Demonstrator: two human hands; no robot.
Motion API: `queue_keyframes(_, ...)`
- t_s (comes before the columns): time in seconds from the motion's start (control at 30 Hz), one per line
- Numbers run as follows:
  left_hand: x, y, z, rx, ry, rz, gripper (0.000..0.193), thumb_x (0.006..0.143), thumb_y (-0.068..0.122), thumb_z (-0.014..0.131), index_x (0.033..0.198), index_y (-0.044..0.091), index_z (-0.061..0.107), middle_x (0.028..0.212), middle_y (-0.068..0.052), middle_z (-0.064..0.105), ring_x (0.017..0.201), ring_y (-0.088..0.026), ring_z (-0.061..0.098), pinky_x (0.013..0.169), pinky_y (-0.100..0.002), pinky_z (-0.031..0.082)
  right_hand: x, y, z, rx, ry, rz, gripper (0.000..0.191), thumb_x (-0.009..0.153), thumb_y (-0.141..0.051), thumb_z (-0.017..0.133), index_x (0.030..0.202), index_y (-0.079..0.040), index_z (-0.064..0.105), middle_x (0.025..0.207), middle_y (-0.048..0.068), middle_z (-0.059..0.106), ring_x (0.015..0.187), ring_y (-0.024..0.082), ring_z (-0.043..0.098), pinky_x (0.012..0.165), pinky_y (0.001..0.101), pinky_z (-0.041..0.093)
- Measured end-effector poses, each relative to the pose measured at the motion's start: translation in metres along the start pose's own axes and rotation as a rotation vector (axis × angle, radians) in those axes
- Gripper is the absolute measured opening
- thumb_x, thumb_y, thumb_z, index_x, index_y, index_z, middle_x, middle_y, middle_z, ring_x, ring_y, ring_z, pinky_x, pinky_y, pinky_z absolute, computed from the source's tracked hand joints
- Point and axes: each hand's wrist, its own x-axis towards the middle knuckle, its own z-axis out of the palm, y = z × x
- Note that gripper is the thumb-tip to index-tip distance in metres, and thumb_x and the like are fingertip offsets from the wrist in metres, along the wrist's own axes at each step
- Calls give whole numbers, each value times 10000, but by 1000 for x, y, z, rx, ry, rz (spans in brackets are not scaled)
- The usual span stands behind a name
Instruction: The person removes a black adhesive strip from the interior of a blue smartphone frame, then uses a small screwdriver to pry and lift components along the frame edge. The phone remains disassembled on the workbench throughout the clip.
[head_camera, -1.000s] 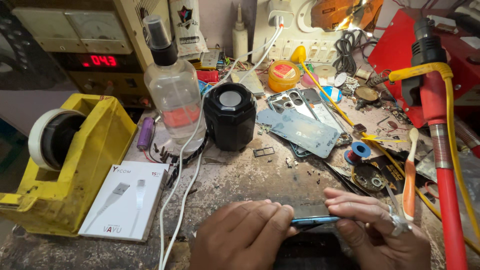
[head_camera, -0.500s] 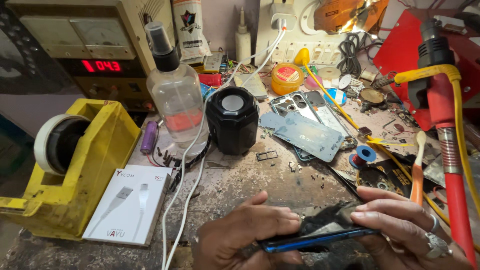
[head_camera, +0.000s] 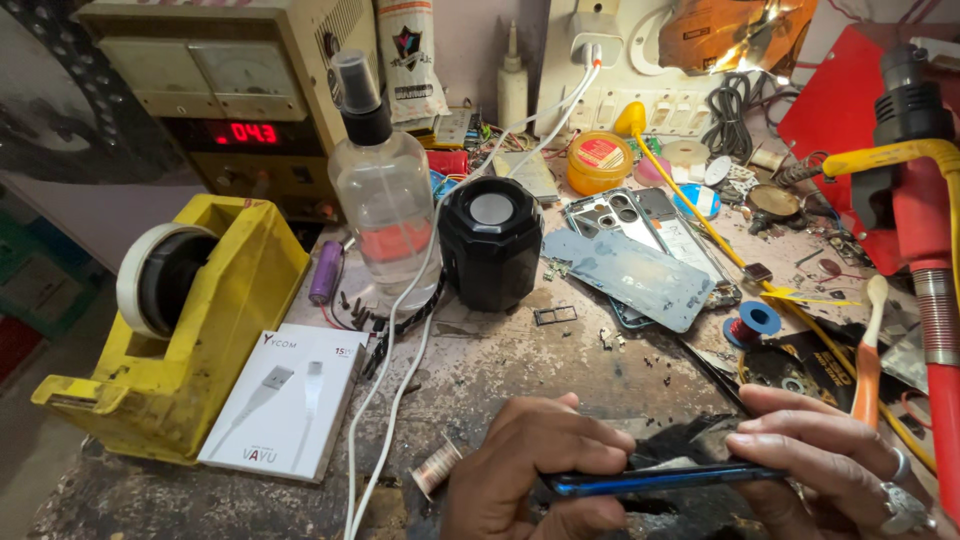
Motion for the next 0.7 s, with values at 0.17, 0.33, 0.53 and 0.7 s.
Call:
queue_keyframes(0.17, 4, 7, 1, -28, 0, 31, 339, 910, 448, 740, 1002, 122, 745, 1017, -50, 801, 1067, -205, 756, 1160, -516, 482, -4, -2, 2, 37, -1, 26, 199, 840, -176, 754, 1034, -150, 715, 1026, 19, 698, 1136, 241, 725, 1012, 377, 615)
queue_keyframes(0.33, 8, 14, 2, -52, 11, 19, 305, 885, 408, 764, 1000, 125, 761, 1021, -60, 814, 1059, -211, 760, 1137, -480, 496, -2, -3, 0, 39, 5, 38, 192, 859, -163, 742, 1048, -151, 709, 1030, 34, 698, 1148, 245, 725, 1036, 386, 611)
queue_keyframes(0.53, 5, 15, 17, -142, 178, -145, 605, 735, 197, 890, 1281, 95, 652, 1269, -40, 719, 1187, -173, 711, 1018, -377, 552, -4, -14, 0, 281, 53, 312, 174, 916, -102, 694, 1088, -127, 712, 1144, 84, 737, 1166, 248, 742, 895, 360, 632)
queue_keyframes(0.7, 13, -2, 17, -377, 193, -367, 291, 820, 5, 870, 1061, -45, 715, 937, -127, 802, 845, -146, 722, 756, -288, 588, 6, -29, 1, 335, -79, 442, 245, 989, -83, 603, 1205, -57, 715, 1180, 121, 786, 1175, 212, 708, 1063, 390, 491)
